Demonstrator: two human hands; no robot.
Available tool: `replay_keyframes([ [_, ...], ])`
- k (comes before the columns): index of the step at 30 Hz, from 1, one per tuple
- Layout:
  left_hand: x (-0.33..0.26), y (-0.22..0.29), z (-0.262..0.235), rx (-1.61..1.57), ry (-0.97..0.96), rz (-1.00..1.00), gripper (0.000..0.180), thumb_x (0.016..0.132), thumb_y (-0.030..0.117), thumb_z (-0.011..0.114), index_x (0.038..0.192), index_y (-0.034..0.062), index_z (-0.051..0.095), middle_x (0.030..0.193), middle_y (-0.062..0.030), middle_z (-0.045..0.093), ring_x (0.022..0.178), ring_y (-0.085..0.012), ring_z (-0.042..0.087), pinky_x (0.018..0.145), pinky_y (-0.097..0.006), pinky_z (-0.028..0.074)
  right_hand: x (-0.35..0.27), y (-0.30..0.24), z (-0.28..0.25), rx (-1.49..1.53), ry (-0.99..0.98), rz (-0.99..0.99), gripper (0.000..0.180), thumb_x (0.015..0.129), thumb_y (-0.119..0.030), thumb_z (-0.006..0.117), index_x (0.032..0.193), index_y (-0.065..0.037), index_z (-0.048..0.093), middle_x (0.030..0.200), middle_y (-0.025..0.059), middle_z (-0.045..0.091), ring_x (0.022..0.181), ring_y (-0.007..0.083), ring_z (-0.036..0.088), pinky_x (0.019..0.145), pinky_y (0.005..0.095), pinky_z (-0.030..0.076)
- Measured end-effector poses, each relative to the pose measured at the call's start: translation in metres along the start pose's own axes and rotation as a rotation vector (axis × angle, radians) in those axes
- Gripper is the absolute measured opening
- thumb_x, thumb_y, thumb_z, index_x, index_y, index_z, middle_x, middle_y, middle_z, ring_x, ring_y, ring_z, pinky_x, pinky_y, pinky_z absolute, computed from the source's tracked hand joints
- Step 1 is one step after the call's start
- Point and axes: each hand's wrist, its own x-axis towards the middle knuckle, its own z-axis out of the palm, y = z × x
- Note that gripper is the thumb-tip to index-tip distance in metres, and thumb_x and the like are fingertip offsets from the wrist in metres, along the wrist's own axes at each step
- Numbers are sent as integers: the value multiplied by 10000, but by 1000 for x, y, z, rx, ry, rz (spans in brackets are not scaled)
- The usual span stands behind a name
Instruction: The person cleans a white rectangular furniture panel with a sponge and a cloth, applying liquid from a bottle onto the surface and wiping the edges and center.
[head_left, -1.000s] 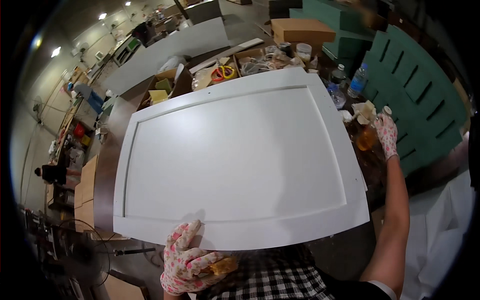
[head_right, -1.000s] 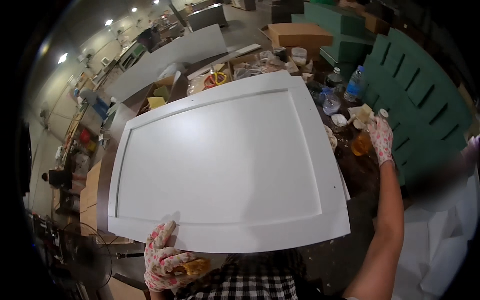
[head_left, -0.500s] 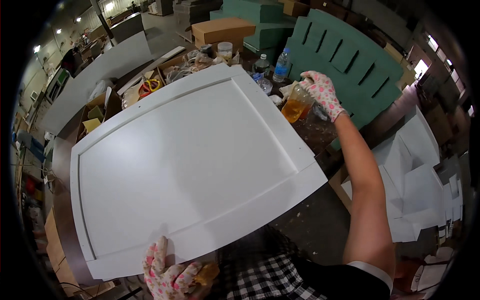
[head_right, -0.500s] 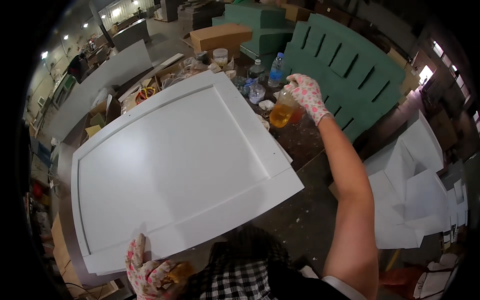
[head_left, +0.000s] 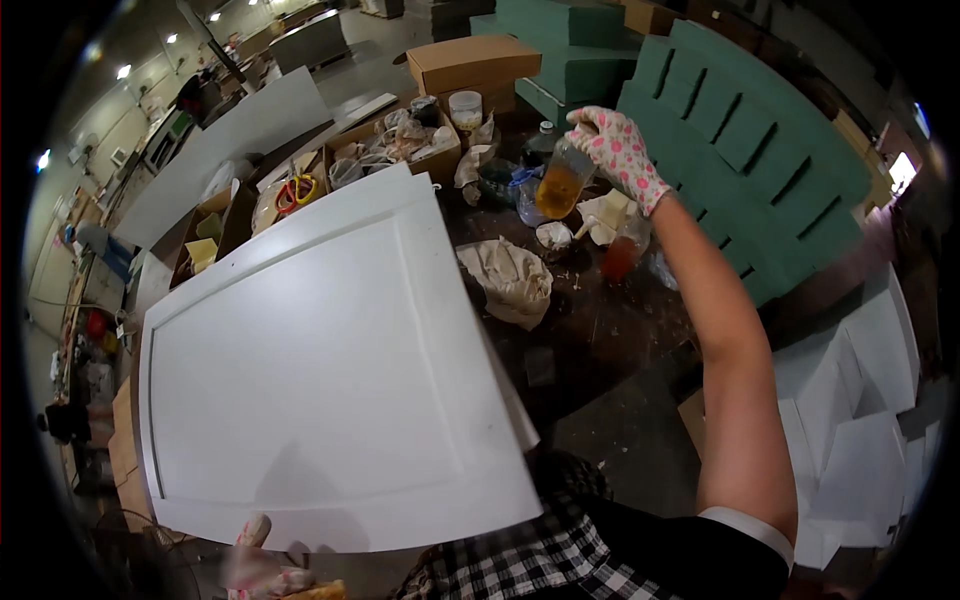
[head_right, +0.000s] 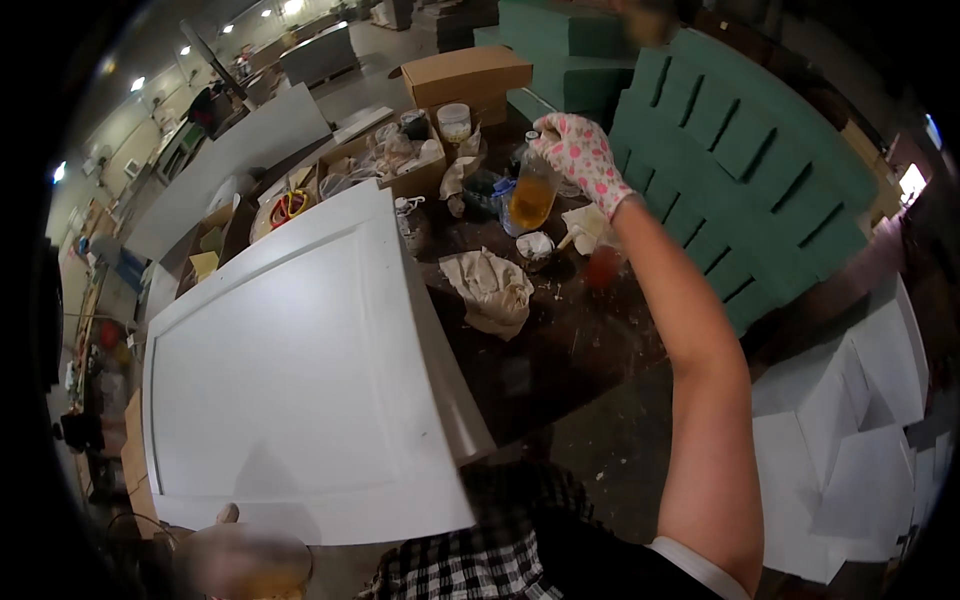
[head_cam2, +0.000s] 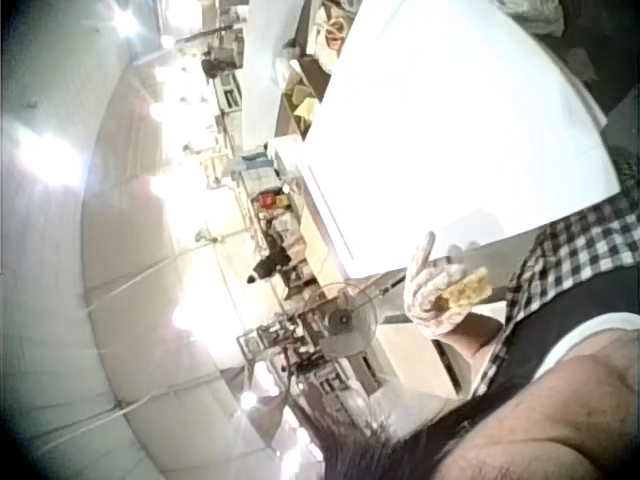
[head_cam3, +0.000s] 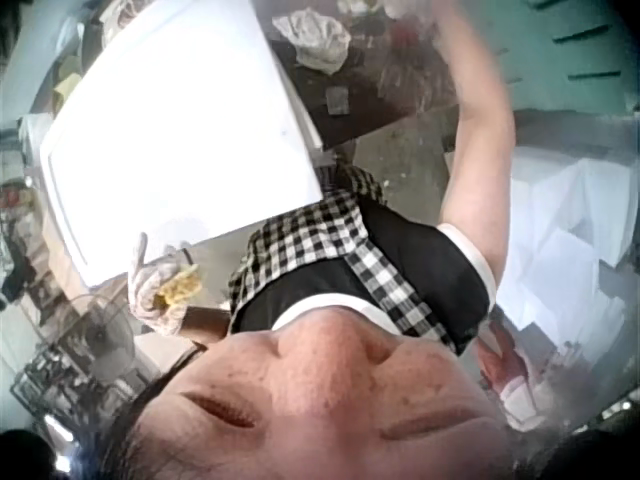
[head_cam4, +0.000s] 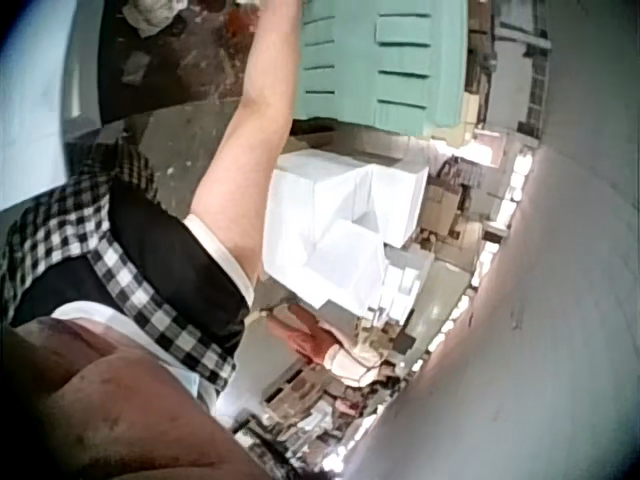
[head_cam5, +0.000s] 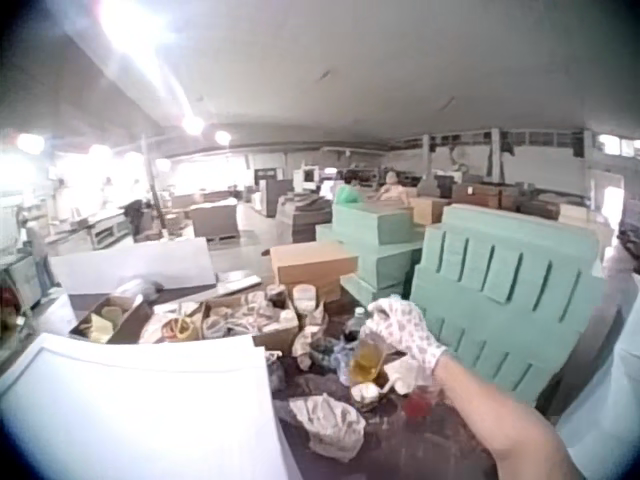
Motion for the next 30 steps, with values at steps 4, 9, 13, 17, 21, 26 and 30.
replay_keyframes([
  [4, -40, 1, -4, -845, 369, -763, 443, 819, 109, 586, 1187, -125, 510, 723, -86, 608, 727, -247, 648, 1040, -613, 309, 45, 29, 5, -25, -4, -25, 293, 786, -237, 701, 1043, -97, 679, 1004, 107, 691, 947, 240, 654, 844, 328, 501],
  [9, -41, -23, 50, -617, 570, -784, 473, 776, 336, 671, 1117, 25, 568, 837, -79, 618, 1032, -314, 584, 1065, -583, 293, 81, 42, 44, -13, 41, -62, 313, 796, -236, 694, 1070, -90, 659, 1011, 95, 688, 953, 241, 650, 848, 342, 497],
  [13, 46, 9, 109, -526, 590, -496, 620, 767, 463, 680, 1132, -17, 536, 1041, -175, 600, 1182, -361, 514, 1108, -567, 237, 111, 57, 67, -9, 115, -78, 307, 795, -235, 694, 1061, -89, 657, 1031, 97, 679, 958, 247, 646, 856, 351, 494],
  [17, 52, 9, 117, -505, 664, -479, 632, 754, 458, 683, 1145, -17, 537, 1086, -197, 592, 1221, -383, 476, 1113, -540, 224, 140, 67, 82, -79, 147, -93, 295, 798, -229, 687, 1055, -89, 653, 1043, 98, 668, 977, 251, 636, 861, 358, 493],
  [21, 43, 7, 115, -427, 671, -524, 654, 733, 475, 693, 1160, 4, 542, 1208, -258, 544, 1232, -389, 461, 1100, -524, 247, 160, 84, 107, -95, 137, -94, 289, 793, -224, 691, 1046, -91, 647, 1048, 100, 656, 975, 260, 630, 856, 371, 494],
  [26, 35, 10, 117, -331, 698, -620, 681, 733, 519, 680, 1182, 25, 541, 1261, -269, 511, 1228, -385, 463, 1090, -516, 261, 173, 106, 148, -138, 45, -61, 285, 783, -214, 696, 1033, -88, 644, 1013, 116, 656, 972, 275, 623, 856, 387, 494],
  [30, 33, 12, 118, -274, 712, -666, 709, 737, 541, 668, 1189, 13, 532, 1261, -261, 510, 1212, -382, 470, 1083, -514, 268, 181, 125, 174, -245, -57, -44, 278, 792, -236, 686, 1034, -105, 645, 1009, 118, 657, 974, 293, 621, 843, 412, 500],
])
